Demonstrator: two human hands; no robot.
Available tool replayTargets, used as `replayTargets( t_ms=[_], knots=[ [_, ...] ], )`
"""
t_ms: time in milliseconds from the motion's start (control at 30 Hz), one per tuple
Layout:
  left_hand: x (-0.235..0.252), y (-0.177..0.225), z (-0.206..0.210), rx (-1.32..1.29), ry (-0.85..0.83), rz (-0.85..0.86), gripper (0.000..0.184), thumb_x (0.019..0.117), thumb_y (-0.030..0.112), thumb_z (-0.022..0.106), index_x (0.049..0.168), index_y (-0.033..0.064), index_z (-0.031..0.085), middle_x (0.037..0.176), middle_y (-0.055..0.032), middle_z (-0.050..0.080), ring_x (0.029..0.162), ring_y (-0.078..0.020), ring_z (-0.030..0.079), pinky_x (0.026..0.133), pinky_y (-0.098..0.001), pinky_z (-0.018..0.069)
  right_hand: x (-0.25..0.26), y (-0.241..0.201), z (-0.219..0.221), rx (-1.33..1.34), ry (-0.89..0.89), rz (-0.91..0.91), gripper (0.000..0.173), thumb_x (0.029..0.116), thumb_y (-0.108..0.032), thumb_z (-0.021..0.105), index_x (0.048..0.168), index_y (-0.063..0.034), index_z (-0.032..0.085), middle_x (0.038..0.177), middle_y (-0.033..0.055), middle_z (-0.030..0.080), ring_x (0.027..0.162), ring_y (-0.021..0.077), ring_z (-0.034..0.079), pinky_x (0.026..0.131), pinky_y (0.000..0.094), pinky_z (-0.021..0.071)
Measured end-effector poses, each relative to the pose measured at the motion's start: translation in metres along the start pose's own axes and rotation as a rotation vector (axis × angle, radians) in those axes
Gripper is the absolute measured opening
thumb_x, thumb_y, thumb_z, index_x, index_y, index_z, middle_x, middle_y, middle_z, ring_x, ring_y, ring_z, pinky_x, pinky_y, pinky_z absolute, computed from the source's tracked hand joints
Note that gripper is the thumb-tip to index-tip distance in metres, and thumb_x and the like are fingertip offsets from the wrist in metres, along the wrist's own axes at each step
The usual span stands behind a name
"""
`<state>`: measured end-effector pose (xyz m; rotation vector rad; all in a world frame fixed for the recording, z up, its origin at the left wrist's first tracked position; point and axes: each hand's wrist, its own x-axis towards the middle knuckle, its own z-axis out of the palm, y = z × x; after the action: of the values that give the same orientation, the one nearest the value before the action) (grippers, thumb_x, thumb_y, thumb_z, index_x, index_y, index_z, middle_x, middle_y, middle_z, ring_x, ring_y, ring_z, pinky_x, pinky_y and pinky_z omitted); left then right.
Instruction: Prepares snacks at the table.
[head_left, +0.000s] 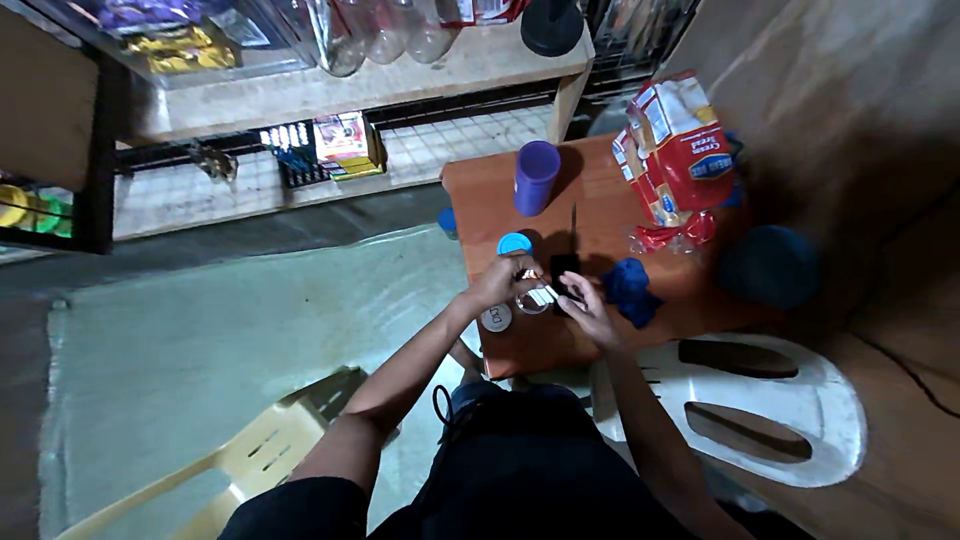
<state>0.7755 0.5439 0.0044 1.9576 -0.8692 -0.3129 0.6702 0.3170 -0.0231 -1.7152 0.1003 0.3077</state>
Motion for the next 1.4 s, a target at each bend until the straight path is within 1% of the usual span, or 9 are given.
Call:
replayTargets(
  t_ms=[133, 200, 267, 467, 633, 733, 900, 1100, 1400],
  knots=[
    [0.011, 0.056, -0.016, -0.043, -0.026, 0.144, 0.02, 0.0901, 0.013, 0.078, 0.104, -0.0013, 0.075, 0.096, -0.013, 0.07, 0.087, -0.0167, 0.067, 0.082, -0.0306, 0.0567, 0.012, -0.047, -0.003, 0.195, -0.379, -0.057, 0.034, 0.0969, -0.016, 0.061, 0.128, -0.0021, 0.06, 0.103, 0.0059, 0.074, 0.082, 0.0117, 0.07, 0.071, 0.0289, 0.0594],
    [0.012, 0.075, -0.021, -0.059, 0.051, 0.169, 0.033, 0.0887, 0.015, 0.08, 0.114, -0.0038, 0.071, 0.102, -0.0141, 0.07, 0.089, -0.0155, 0.067, 0.082, -0.0289, 0.0566, 0.015, -0.061, 0.002, 0.277, -0.416, -0.102, 0.017, 0.0977, -0.019, 0.062, 0.106, -0.0054, 0.068, 0.076, -0.0045, 0.07, 0.061, 0.0022, 0.063, 0.055, 0.0183, 0.0525],
    [0.008, 0.088, -0.024, -0.137, 0.141, 0.138, 0.049, 0.0854, 0.017, 0.082, 0.127, -0.0038, 0.064, 0.109, -0.0119, 0.069, 0.087, -0.0117, 0.063, 0.078, -0.0259, 0.054, 0.015, -0.073, 0.004, 0.337, -0.387, -0.189, 0.011, 0.0981, -0.023, 0.063, 0.092, -0.0135, 0.066, 0.068, -0.0108, 0.063, 0.057, -0.0034, 0.056, 0.053, 0.0137, 0.0462],
    [-0.009, 0.11, -0.024, -0.374, 0.318, 0.058, 0.012, 0.0863, 0.006, 0.079, 0.092, -0.0001, 0.071, 0.103, -0.0091, 0.068, 0.086, -0.0115, 0.067, 0.072, -0.0256, 0.0594, 0.015, -0.093, 0.01, 0.416, -0.327, -0.341, 0.018, 0.098, -0.034, 0.069, 0.091, -0.0174, 0.068, 0.069, -0.0093, 0.067, 0.057, -0.003, 0.059, 0.054, 0.0133, 0.0481],
    [-0.01, 0.11, -0.025, -0.429, 0.346, 0.121, 0.01, 0.0883, 0.006, 0.073, 0.094, 0.0, 0.067, 0.105, -0.0096, 0.067, 0.084, -0.0115, 0.066, 0.07, -0.0258, 0.0585, 0.014, -0.104, 0.011, 0.371, -0.307, -0.384, 0.017, 0.0967, -0.03, 0.071, 0.086, -0.0165, 0.07, 0.071, -0.0085, 0.07, 0.058, -0.0036, 0.059, 0.055, 0.0128, 0.0487],
    [-0.009, 0.112, -0.024, -0.428, 0.363, 0.116, 0.023, 0.088, 0.008, 0.076, 0.108, -0.0001, 0.068, 0.107, -0.0065, 0.066, 0.08, -0.0065, 0.063, 0.068, -0.0206, 0.0554, 0.013, -0.108, 0.012, 0.37, -0.32, -0.408, 0.015, 0.0978, -0.027, 0.07, 0.087, -0.0164, 0.071, 0.071, -0.0083, 0.071, 0.059, -0.0043, 0.06, 0.056, 0.0123, 0.0491],
    [-0.006, 0.114, -0.023, -0.481, 0.402, 0.186, 0.009, 0.0889, 0.004, 0.073, 0.094, 0.0002, 0.068, 0.108, -0.008, 0.066, 0.082, -0.0074, 0.064, 0.069, -0.0212, 0.0565, 0.012, -0.109, 0.011, 0.4, -0.297, -0.416, 0.019, 0.0969, -0.03, 0.072, 0.087, -0.0143, 0.073, 0.072, -0.0059, 0.072, 0.058, -0.0034, 0.06, 0.055, 0.0125, 0.049],
    [-0.004, 0.114, -0.023, -0.461, 0.375, 0.159, 0.022, 0.0867, 0.009, 0.078, 0.104, 0.0006, 0.069, 0.109, -0.0056, 0.066, 0.086, -0.0064, 0.064, 0.072, -0.0211, 0.0571, 0.012, -0.112, 0.011, 0.367, -0.305, -0.452, 0.014, 0.0995, -0.027, 0.068, 0.093, -0.0152, 0.072, 0.074, -0.0081, 0.072, 0.06, -0.005, 0.06, 0.057, 0.0116, 0.0493],
    [-0.002, 0.118, -0.025, -0.453, 0.404, 0.168, 0.013, 0.0881, 0.007, 0.076, 0.098, 0.0007, 0.07, 0.11, -0.0061, 0.067, 0.086, -0.0055, 0.065, 0.072, -0.0201, 0.0577, 0.015, -0.116, 0.011, 0.363, -0.305, -0.453, 0.013, 0.1002, -0.022, 0.066, 0.091, -0.0155, 0.071, 0.075, -0.0094, 0.072, 0.061, -0.0052, 0.06, 0.058, 0.012, 0.0492]
  ],
)
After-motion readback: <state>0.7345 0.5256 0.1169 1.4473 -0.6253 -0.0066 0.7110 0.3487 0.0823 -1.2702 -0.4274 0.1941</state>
